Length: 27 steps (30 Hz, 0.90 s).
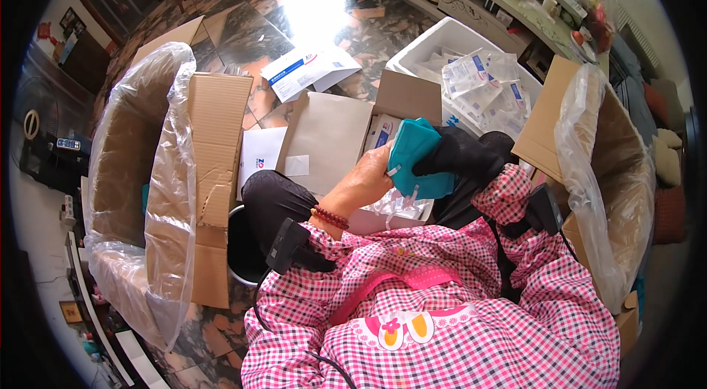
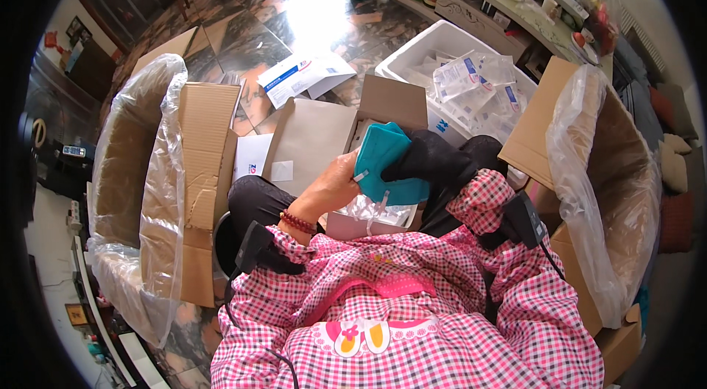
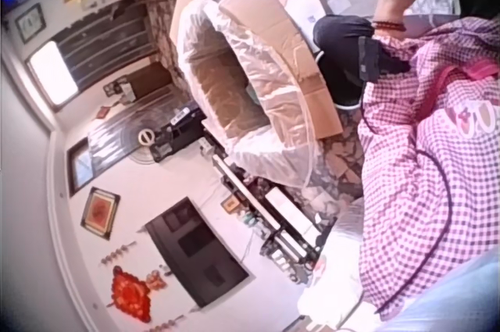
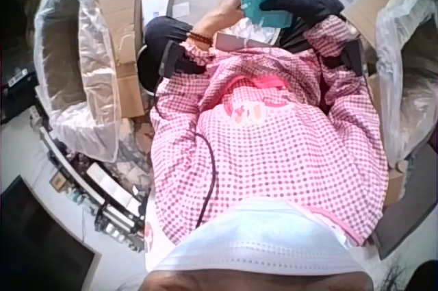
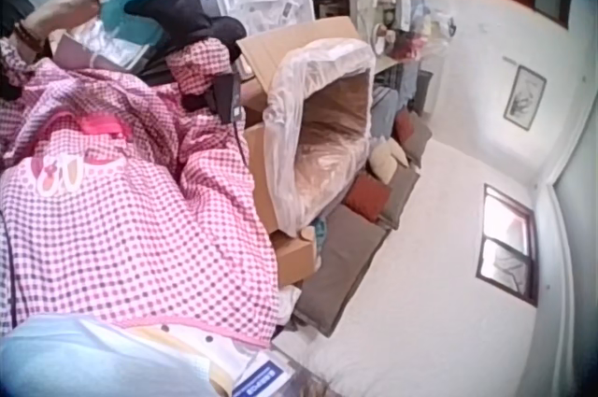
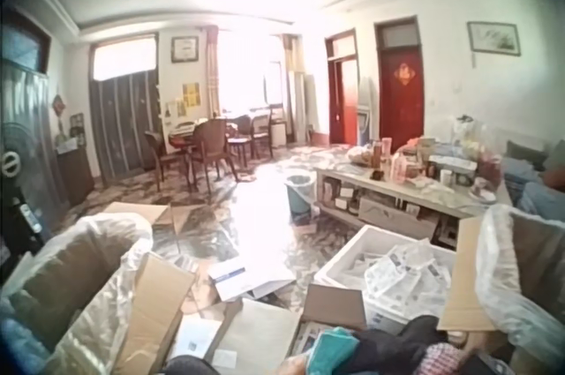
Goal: Sorting, untangling, and organizing green face masks before packing them into plastic bags and cardboard boxes.
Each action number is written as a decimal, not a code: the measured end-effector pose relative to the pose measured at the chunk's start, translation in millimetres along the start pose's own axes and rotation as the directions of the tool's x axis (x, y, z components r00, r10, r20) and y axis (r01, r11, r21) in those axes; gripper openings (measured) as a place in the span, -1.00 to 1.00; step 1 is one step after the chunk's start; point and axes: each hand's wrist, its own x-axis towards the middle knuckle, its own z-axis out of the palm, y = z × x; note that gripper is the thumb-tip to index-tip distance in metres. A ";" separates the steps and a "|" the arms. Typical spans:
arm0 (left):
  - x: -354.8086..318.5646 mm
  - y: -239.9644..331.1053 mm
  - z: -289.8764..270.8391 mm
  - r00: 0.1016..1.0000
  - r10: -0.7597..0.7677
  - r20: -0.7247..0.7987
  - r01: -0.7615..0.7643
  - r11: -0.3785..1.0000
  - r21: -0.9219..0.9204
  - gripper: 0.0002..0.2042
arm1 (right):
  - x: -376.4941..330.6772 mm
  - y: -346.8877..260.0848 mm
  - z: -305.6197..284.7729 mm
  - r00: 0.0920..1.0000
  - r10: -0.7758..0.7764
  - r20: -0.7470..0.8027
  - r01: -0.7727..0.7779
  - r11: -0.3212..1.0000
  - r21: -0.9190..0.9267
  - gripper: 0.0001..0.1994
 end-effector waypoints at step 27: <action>-24.4 -7.3 -27.4 0.994 0.007 -0.112 0.053 0.853 0.519 -0.70 | -14.4 28.1 -78.5 0.992 0.126 0.025 -0.125 0.900 0.418 -0.72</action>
